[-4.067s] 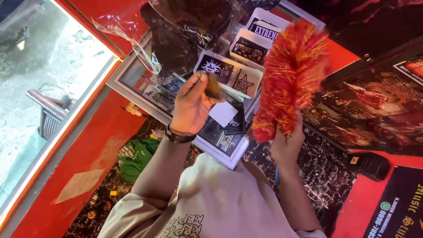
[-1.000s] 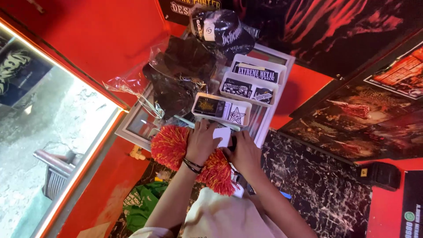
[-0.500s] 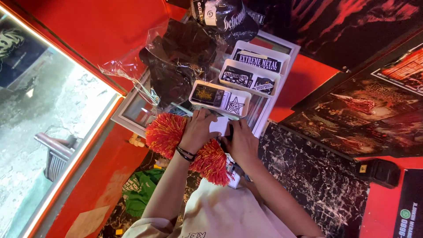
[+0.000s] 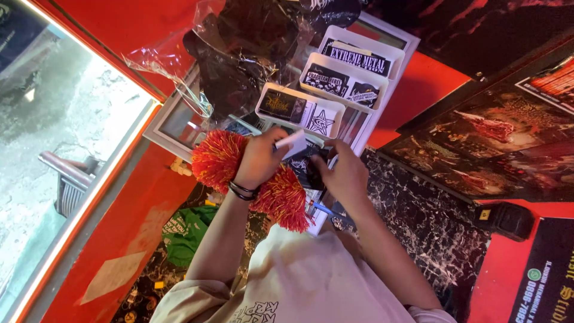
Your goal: Dusting stickers and merchandise on a display counter using a hand duster
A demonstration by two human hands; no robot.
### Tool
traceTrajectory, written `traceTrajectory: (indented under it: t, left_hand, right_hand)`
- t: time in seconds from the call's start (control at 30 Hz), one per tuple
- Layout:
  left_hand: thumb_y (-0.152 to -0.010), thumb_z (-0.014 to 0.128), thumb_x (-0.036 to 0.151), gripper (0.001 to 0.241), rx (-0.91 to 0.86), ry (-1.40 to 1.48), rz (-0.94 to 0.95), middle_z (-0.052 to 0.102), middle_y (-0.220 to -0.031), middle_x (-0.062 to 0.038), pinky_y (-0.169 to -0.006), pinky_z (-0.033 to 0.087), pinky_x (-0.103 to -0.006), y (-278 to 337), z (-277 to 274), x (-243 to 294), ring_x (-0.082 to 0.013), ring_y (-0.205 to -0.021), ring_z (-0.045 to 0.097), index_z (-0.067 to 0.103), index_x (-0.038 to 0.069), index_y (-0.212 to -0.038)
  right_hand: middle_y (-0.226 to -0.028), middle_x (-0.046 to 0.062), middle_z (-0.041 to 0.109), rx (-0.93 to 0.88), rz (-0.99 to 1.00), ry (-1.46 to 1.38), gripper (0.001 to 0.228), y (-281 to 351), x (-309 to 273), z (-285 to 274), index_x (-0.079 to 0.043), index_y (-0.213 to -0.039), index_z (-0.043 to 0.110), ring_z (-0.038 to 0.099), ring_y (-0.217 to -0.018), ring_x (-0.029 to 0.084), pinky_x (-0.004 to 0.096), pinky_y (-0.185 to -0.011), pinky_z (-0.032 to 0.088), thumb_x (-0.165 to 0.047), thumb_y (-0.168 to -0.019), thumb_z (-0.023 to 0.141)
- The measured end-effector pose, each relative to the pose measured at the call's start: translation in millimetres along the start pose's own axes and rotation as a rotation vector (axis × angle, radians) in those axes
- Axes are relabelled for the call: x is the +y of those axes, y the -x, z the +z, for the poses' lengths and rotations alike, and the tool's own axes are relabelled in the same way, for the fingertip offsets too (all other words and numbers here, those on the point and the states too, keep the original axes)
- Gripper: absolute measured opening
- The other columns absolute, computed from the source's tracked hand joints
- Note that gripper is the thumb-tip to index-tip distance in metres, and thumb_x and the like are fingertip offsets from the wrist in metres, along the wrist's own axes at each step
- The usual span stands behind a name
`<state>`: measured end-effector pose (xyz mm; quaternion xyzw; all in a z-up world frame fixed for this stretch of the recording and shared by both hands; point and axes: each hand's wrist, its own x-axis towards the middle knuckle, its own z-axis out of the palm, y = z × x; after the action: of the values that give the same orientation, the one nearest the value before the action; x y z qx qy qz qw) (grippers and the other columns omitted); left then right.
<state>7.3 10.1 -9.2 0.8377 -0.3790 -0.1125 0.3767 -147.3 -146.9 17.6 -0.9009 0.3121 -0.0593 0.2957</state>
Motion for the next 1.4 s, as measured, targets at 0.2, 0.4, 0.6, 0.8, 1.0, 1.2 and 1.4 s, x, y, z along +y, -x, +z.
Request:
traceTrajectory:
  t: [0.2, 0.4, 0.6, 0.8, 1.0, 1.2, 1.4]
  left_hand:
    - [-0.092, 0.078, 0.014, 0.013, 0.235, 0.648, -0.109, 0.068, -0.075, -0.008, -0.065, 0.049, -0.0262, 6.9, -24.7, 46.7, -0.0118, -0.074, 0.059, 0.072, 0.004, -0.1]
    - [-0.088, 0.086, 0.012, 0.014, 0.266, 0.672, 0.086, 0.074, -0.081, -0.009, -0.077, 0.055, -0.0287, 6.9, -32.9, 61.5, -0.0093, -0.086, 0.066, 0.077, 0.007, -0.098]
    - [-0.086, 0.073, -0.011, 0.025, 0.317, 0.394, 0.535, 0.069, -0.121, -0.011, -0.097, 0.047, -0.0488, 6.4, -36.7, 57.2, -0.0344, -0.12, 0.058, 0.08, 0.014, -0.088]
    - [-0.085, 0.06, -0.014, 0.032, 0.239, 0.543, 0.454, 0.061, -0.134, -0.02, -0.1, 0.049, -0.0591, 11.1, -28.3, 46.2, -0.0441, -0.128, 0.056, 0.077, 0.01, -0.099]
    - [-0.106, 0.054, 0.012, 0.038, 0.086, 0.905, 0.234, 0.07, -0.111, -0.027, -0.081, 0.052, -0.0413, 10.9, -6.3, 33.0, -0.0283, -0.086, 0.068, 0.053, 0.002, -0.143]
    - [-0.104, 0.055, 0.003, 0.021, 0.205, 0.879, 0.057, 0.075, -0.099, -0.025, -0.085, 0.055, -0.044, 7.9, -16.7, 36.2, -0.0309, -0.085, 0.074, 0.067, -0.005, -0.119]
    - [-0.104, 0.06, 0.008, 0.016, 0.231, 1.004, -0.003, 0.071, -0.09, -0.006, -0.082, 0.055, -0.0268, 8.4, -29.8, 60.3, -0.0102, -0.083, 0.066, 0.07, -0.002, -0.112]
  right_hand:
    - [-0.09, 0.011, 0.069, 0.101, -0.097, -0.535, 0.027, -2.3, -2.5, -12.7, -0.013, -0.121, 0.068, 0.061, -0.062, 0.02, 0.03, -0.052, 0.047, -0.022, -0.096, 0.073]
    - [-0.079, 0.008, 0.063, -0.077, -0.032, -1.213, 0.055, -7.0, -4.9, -6.6, -0.006, -0.12, 0.064, 0.049, -0.056, 0.008, 0.02, -0.047, 0.03, -0.056, -0.097, 0.062]
    - [-0.075, 0.009, 0.071, -0.245, 0.061, -1.458, 0.025, -8.2, -0.6, -7.0, -0.009, -0.105, 0.065, 0.065, -0.056, 0.017, 0.022, -0.044, 0.048, -0.033, -0.096, 0.067]
    - [-0.079, 0.01, 0.07, 0.018, -0.063, -1.371, 0.02, -16.9, 1.6, 0.8, 0.003, -0.106, 0.064, 0.066, -0.054, 0.017, 0.023, -0.042, 0.052, 0.001, -0.09, 0.075]
    - [-0.082, 0.008, 0.071, 0.045, -0.146, -1.231, 0.017, -8.6, -9.0, -3.4, 0.001, -0.105, 0.065, 0.064, -0.056, 0.013, 0.02, -0.05, 0.045, 0.002, -0.092, 0.074]
    - [-0.082, 0.014, 0.072, -0.017, -0.283, -0.57, 0.021, 28.8, -18.3, -1.7, -0.008, -0.12, 0.068, 0.071, -0.068, 0.032, 0.042, -0.061, 0.054, -0.011, -0.1, 0.064]
    - [-0.118, 0.018, 0.064, -0.294, -0.587, 0.246, 0.066, 54.8, -10.8, 44.2, -0.002, -0.13, 0.059, 0.059, -0.111, 0.037, 0.049, -0.092, 0.049, -0.041, -0.08, 0.078]
